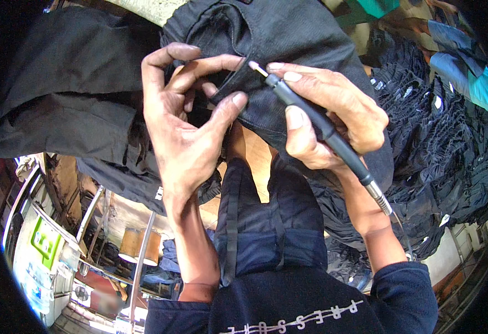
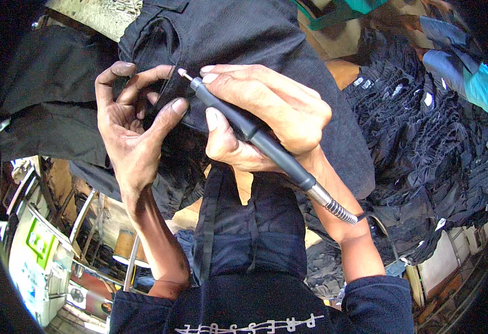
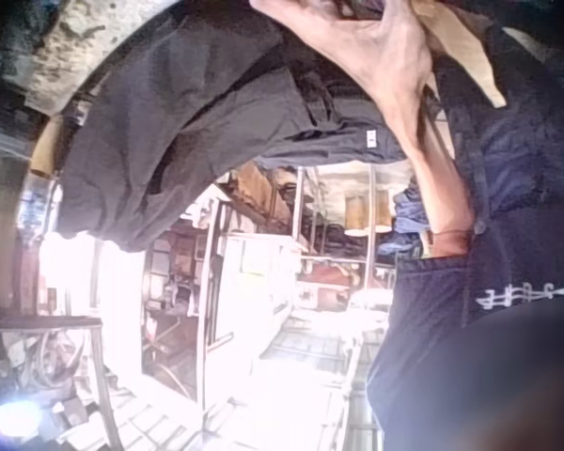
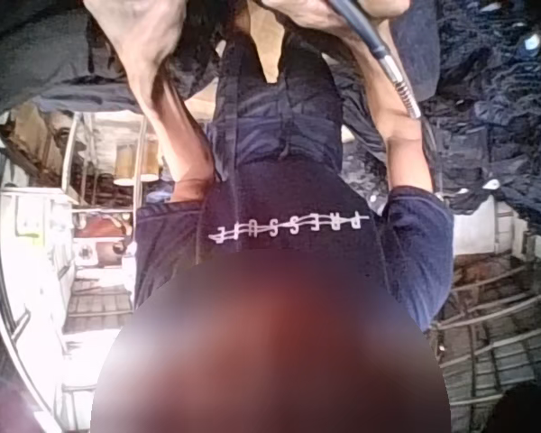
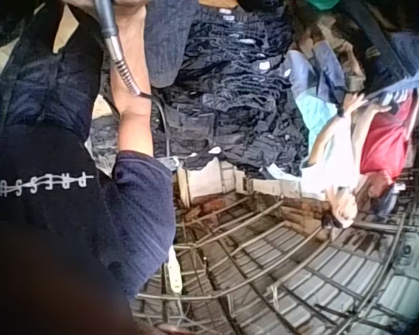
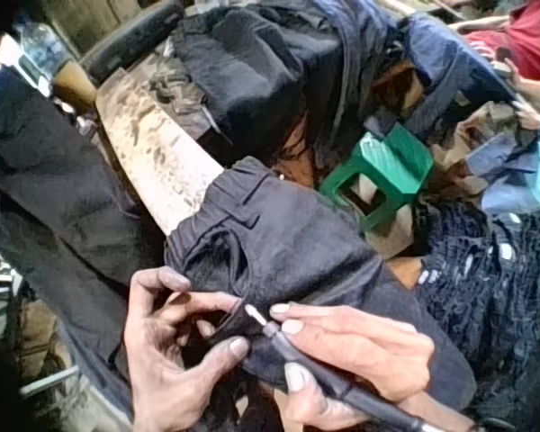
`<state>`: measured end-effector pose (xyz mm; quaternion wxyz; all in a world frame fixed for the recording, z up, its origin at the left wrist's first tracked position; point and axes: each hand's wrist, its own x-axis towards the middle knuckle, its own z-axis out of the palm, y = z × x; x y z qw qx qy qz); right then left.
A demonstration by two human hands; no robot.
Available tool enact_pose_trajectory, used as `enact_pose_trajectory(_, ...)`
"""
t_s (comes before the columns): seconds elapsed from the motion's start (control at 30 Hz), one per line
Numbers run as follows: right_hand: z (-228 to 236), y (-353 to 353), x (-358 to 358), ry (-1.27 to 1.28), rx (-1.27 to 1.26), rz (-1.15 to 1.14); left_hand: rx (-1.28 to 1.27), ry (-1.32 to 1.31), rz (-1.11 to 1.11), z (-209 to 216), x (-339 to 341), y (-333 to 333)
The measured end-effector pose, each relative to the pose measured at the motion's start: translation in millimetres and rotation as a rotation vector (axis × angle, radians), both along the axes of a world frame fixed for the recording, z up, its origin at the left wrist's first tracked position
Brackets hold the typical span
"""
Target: The person uses a handheld electric fabric trimmer to remove loose threads and excess fabric from the edges and seams of black pants. They handle multiple pants one at a time, rotating each garment to trim different areas before placing it aside and picking up the next.
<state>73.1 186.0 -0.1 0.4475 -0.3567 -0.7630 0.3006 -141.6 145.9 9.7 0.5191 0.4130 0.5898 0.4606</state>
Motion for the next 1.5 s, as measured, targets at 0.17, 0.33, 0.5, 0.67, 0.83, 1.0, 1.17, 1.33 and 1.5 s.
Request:
enact_pose_trajectory(0.17, 1, -1, 0, -0.001, -0.021, -0.009, 0.013, 0.023, -0.006, -1, 0, 0)
enact_pose_trajectory(0.33, 3, 1, -1, 0.008, -0.027, -0.022, 0.052, 0.054, -0.014, -4, 1, 0)
enact_pose_trajectory(0.5, 0, -2, -1, 0.071, -0.061, -0.024, 0.029, 0.056, -0.014, -4, 1, 0)
enact_pose_trajectory(0.67, -12, -4, 1, 0.088, -0.071, -0.062, 0.025, 0.084, -0.033, -1, 1, 1)
enact_pose_trajectory(0.83, -7, -3, 1, 0.045, -0.085, -0.081, 0.042, 0.121, -0.060, 0, 0, 2)
enact_pose_trajectory(1.0, 9, 1, -5, 0.032, -0.078, -0.075, 0.039, 0.155, -0.078, -1, -1, 0)
enact_pose_trajectory(1.17, 8, 4, -8, 0.011, -0.109, -0.079, 0.048, 0.195, -0.111, 1, -2, 2)
enact_pose_trajectory(1.33, 4, 3, -7, 0.016, -0.114, -0.108, 0.007, 0.064, -0.065, 3, 2, 2)
enact_pose_trajectory(1.5, 3, 3, -8, 0.009, -0.182, -0.134, 0.085, 0.151, -0.088, 1, 1, 4)
